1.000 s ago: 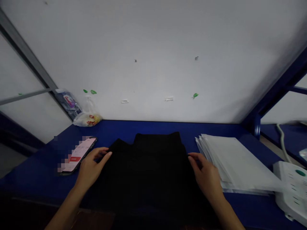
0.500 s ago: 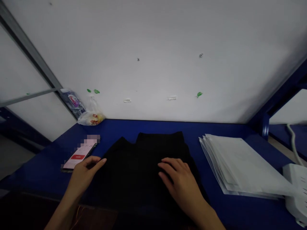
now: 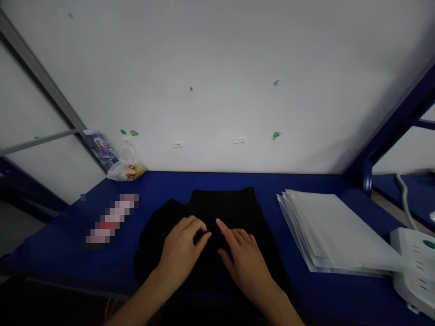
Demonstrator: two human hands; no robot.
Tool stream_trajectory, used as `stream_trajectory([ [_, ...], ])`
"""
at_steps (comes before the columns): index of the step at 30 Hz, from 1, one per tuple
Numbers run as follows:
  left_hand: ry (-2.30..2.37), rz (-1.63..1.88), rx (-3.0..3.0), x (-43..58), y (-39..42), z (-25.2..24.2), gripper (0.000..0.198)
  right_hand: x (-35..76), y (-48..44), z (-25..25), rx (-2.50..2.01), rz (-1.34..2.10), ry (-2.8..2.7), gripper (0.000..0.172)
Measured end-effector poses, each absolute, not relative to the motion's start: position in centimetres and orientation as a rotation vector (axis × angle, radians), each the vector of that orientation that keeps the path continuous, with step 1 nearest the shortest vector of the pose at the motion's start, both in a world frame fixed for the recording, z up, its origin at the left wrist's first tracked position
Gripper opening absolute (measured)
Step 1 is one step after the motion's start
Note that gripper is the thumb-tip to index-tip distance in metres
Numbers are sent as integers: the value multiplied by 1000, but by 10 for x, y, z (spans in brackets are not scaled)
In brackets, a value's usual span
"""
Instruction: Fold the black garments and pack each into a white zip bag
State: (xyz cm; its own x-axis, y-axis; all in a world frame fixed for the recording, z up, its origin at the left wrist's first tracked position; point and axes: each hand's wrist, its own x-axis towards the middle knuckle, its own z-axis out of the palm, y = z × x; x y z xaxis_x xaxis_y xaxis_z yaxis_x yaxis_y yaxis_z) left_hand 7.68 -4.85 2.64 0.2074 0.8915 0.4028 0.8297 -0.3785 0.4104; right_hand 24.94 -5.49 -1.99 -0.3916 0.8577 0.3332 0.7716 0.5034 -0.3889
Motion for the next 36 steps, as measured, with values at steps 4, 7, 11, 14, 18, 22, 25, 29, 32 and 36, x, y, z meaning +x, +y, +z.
stream_trajectory([
  [4, 1592, 732, 2492, 81, -58, 12, 13, 249, -56, -18, -1322, 157, -2353, 53],
  [7, 1513, 854, 2423, 68, -66, 15, 10, 248, -56, -16, -1337, 112, -2373, 42],
  [11, 1854, 1078, 2162, 42, -70, 21, 19, 248, -56, -17, -1331, 80, -2358, 34],
  [14, 2067, 843, 2022, 32, -65, 20, 39, 248, -56, -17, -1327, 96, -2352, 33],
  [18, 2050, 702, 1990, 39, -56, 14, 55, 248, -57, -15, -1333, 122, -2339, 31],
  [22, 1989, 899, 1787, 48, -49, 13, 55, 250, -58, -15, -1301, 79, -2256, 31],
  [25, 1940, 1132, 1662, 50, -46, 17, 50, 256, -58, -18, -1417, -64, -1984, 26],
  [29, 1860, 1463, 1638, 60, -45, 26, 51, 265, -55, -22, -1656, 69, -1765, 24],
  [32, 1635, 1595, 1877, 84, -46, 25, 48, 269, -52, -22, -1708, 336, -1728, 28],
  [36, 1155, 1161, 2427, 119, -52, 17, 44, 273, -50, -18, -1700, 559, -1535, 37],
])
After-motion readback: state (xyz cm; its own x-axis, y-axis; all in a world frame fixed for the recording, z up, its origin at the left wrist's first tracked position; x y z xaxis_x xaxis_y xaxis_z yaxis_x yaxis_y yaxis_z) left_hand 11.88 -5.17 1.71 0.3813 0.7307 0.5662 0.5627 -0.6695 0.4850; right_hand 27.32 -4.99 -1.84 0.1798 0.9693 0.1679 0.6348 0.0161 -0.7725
